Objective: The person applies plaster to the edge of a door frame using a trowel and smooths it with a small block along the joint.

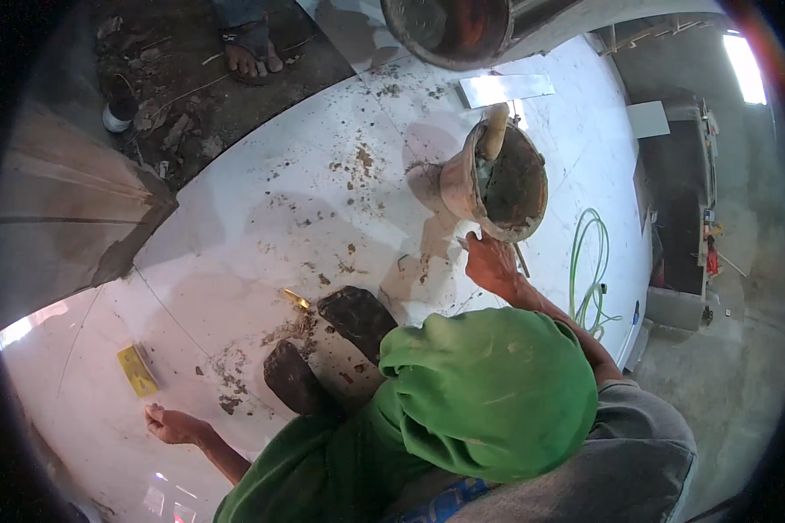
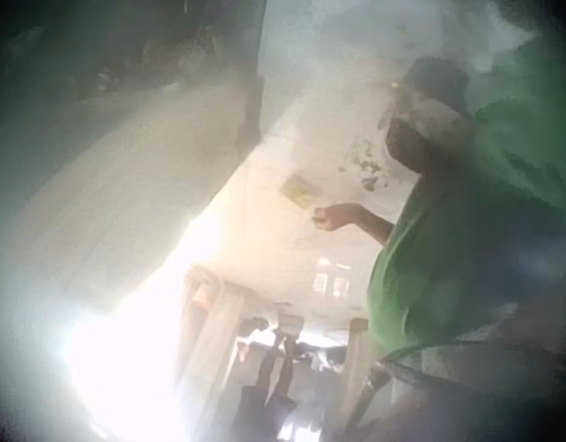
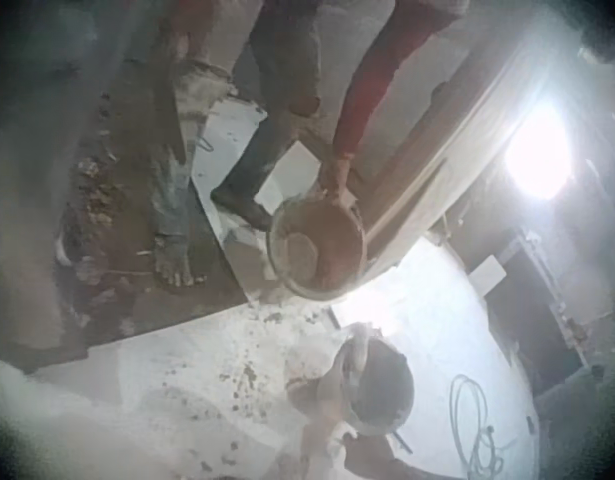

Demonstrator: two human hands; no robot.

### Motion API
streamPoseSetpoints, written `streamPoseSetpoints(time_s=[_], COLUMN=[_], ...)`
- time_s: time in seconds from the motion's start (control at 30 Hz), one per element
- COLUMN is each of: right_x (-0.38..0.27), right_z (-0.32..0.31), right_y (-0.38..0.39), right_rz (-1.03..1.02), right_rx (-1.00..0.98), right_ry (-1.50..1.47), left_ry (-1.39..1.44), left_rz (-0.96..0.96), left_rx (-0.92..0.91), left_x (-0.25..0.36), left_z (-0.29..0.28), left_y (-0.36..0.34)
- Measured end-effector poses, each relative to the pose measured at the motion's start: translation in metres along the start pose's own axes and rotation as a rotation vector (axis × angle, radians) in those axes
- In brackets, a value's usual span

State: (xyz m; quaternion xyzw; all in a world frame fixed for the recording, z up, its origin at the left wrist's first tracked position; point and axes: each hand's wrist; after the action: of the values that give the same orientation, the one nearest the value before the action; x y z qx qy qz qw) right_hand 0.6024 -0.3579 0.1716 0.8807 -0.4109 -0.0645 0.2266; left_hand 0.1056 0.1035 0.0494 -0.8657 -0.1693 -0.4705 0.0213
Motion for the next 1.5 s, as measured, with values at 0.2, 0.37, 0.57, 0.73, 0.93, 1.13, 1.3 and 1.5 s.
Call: streamPoseSetpoints(time_s=[0.2,0.37,0.57,0.73,0.93,1.13,1.3,1.5], right_x=[-0.008,-0.026,-0.122,-0.219,-0.322,-0.347,-0.367,-0.399], right_z=[-0.033,-0.058,-0.104,-0.121,-0.117,-0.149,-0.154,-0.083], right_y=[-0.059,-0.104,-0.103,-0.148,-0.175,-0.175,-0.181,-0.188], right_rz=[-0.019,-0.204,-0.342,-0.879,-1.038,-1.205,-1.181,-1.143], right_rx=[0.003,-0.098,-0.245,-0.176,0.015,-0.307,-0.342,0.140], right_ry=[0.105,0.179,-0.341,-0.140,-0.311,0.163,0.086,-0.115], left_ry=[-0.003,-0.013,-0.049,-0.029,-0.261,-0.634,-0.675,-0.736], left_rz=[0.014,0.017,0.059,-0.001,-0.156,-0.126,-0.125,-0.206], left_rx=[-0.080,-0.071,0.021,0.107,0.249,0.351,0.353,0.406], left_x=[0.009,-0.006,-0.019,-0.008,-0.059,-0.077,-0.086,-0.134], left_z=[0.010,-0.010,0.000,-0.009,-0.056,-0.070,-0.072,-0.138], left_y=[0.011,0.000,0.003,0.020,0.026,0.042,0.035,0.044])
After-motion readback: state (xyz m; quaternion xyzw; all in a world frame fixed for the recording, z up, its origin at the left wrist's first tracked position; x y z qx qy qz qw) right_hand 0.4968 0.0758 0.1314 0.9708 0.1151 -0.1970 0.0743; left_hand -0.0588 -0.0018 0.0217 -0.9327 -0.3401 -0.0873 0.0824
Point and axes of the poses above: each hand's wrist, its own y-axis away from the middle knuckle, its own z-axis out of the palm, x = y × z, and after that the axes turned 12 degrees about -x, right-handed
